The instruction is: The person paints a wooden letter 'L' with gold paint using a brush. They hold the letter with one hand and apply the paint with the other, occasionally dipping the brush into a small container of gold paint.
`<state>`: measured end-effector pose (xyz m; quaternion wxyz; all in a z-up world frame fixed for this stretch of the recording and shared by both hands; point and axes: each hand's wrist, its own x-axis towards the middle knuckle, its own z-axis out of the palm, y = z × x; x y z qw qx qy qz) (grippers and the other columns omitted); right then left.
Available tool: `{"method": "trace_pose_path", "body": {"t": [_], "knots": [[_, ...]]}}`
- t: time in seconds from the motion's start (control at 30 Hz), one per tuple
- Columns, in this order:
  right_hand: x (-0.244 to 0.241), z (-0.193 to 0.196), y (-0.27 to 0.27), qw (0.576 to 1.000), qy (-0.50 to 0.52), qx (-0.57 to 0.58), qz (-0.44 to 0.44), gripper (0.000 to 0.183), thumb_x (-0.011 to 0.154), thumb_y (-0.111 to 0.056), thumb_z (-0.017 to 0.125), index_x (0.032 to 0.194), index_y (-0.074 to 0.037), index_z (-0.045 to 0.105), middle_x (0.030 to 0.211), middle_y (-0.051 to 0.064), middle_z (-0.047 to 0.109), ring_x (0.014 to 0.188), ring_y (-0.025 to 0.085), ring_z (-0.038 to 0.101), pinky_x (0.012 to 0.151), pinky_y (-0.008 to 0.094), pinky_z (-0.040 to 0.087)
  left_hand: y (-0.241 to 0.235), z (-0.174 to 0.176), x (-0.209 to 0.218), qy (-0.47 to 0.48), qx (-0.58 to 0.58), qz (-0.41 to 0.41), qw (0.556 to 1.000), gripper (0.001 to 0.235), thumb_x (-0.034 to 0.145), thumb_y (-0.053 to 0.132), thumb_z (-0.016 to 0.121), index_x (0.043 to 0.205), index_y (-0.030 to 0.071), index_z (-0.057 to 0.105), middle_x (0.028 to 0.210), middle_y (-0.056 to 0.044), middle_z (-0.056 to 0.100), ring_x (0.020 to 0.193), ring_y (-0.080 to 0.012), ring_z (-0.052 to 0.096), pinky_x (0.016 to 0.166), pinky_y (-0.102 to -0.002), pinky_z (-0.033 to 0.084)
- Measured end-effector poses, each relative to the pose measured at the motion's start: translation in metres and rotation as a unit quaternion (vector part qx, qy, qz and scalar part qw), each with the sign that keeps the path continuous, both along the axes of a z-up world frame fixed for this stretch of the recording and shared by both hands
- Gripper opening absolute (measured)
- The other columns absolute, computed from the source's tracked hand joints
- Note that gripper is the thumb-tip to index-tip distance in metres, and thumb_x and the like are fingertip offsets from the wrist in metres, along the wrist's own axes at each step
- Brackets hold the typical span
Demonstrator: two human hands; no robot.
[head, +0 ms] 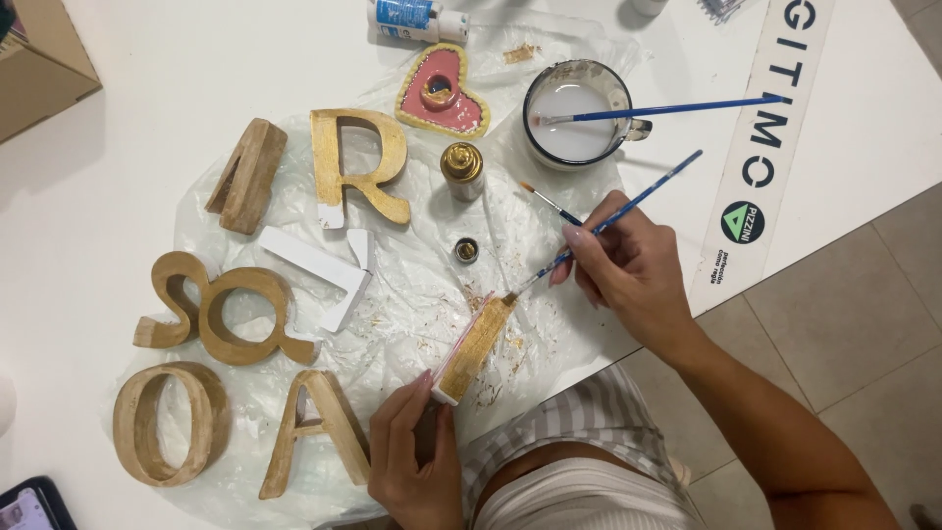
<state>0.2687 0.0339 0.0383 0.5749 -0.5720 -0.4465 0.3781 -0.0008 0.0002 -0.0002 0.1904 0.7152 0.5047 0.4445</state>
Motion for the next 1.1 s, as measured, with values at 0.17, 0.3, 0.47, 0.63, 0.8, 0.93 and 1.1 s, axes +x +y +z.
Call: {"method": "trace_pose_path", "body": {"t": [0.17, 0.3, 0.47, 0.63, 0.8, 0.93, 1.1], "knots": [[0.0, 0.001, 0.004, 1.0, 0.018, 0.007, 0.019, 0.019, 0.115, -0.02, 0.055, 0.101, -0.006, 0.051, 0.077, 0.012, 0.076, 0.041, 0.011, 0.051, 0.035, 0.02, 0.037, 0.0, -0.001, 0.001, -0.011, -0.002, 0.005, 1.0, 0.028, 0.091, -0.007, 0.083, 0.117, -0.001, 0.076, 0.118, -0.014, 0.077, 0.109, -0.0241, 0.077, 0.093, -0.031, 0.07], [0.001, 0.0, 0.008, 1.0, -0.021, -0.011, 0.002, 0.02, 0.114, -0.018, 0.056, 0.099, -0.006, 0.051, 0.075, 0.013, 0.076, 0.041, 0.011, 0.052, 0.036, 0.02, 0.039, 0.0, -0.002, 0.0, -0.015, -0.001, 0.003, 1.0, 0.027, 0.092, -0.006, 0.082, 0.118, -0.001, 0.076, 0.118, -0.014, 0.077, 0.109, -0.0242, 0.078, 0.098, -0.032, 0.069], [-0.001, 0.001, 0.013, 1.0, 0.007, -0.01, 0.018, 0.021, 0.114, -0.02, 0.056, 0.099, -0.005, 0.053, 0.074, 0.012, 0.075, 0.04, 0.011, 0.051, 0.036, 0.02, 0.038, 0.001, -0.001, 0.0, -0.011, -0.002, -0.003, 1.0, 0.029, 0.091, -0.007, 0.083, 0.118, -0.001, 0.075, 0.12, -0.015, 0.077, 0.11, -0.0244, 0.077, 0.093, -0.03, 0.07], [-0.003, 0.003, 0.013, 0.999, 0.032, -0.037, 0.005, 0.023, 0.113, -0.023, 0.057, 0.097, -0.008, 0.05, 0.074, 0.013, 0.075, 0.042, 0.011, 0.051, 0.035, 0.021, 0.036, 0.0, -0.002, 0.0, -0.011, 0.001, -0.002, 1.0, 0.027, 0.092, -0.005, 0.082, 0.118, -0.001, 0.075, 0.119, -0.014, 0.077, 0.11, -0.0247, 0.077, 0.097, -0.032, 0.069], [-0.002, 0.006, 0.013, 1.0, 0.005, -0.024, -0.008, 0.021, 0.114, -0.02, 0.056, 0.1, -0.006, 0.051, 0.073, 0.013, 0.074, 0.04, 0.012, 0.05, 0.034, 0.021, 0.033, 0.001, -0.001, 0.001, -0.011, 0.008, 0.003, 1.0, 0.027, 0.092, -0.006, 0.083, 0.118, -0.001, 0.076, 0.118, -0.014, 0.077, 0.108, -0.024, 0.078, 0.097, -0.032, 0.069], [-0.003, 0.002, 0.012, 1.0, -0.005, -0.018, 0.019, 0.02, 0.114, -0.019, 0.057, 0.1, -0.006, 0.053, 0.075, 0.011, 0.077, 0.041, 0.009, 0.053, 0.034, 0.019, 0.039, 0.0, -0.001, 0.0, -0.006, 0.005, -0.003, 1.0, 0.027, 0.092, -0.005, 0.083, 0.118, -0.001, 0.075, 0.119, -0.014, 0.078, 0.11, -0.025, 0.077, 0.098, -0.034, 0.068], [-0.006, 0.008, 0.01, 1.0, 0.013, -0.007, 0.004, 0.021, 0.114, -0.02, 0.056, 0.099, -0.006, 0.051, 0.074, 0.012, 0.074, 0.04, 0.011, 0.051, 0.033, 0.02, 0.036, 0.0, -0.001, 0.0, -0.01, -0.002, 0.001, 1.0, 0.028, 0.092, -0.006, 0.081, 0.12, -0.001, 0.076, 0.12, -0.015, 0.077, 0.111, -0.0249, 0.078, 0.099, -0.033, 0.069]]}}
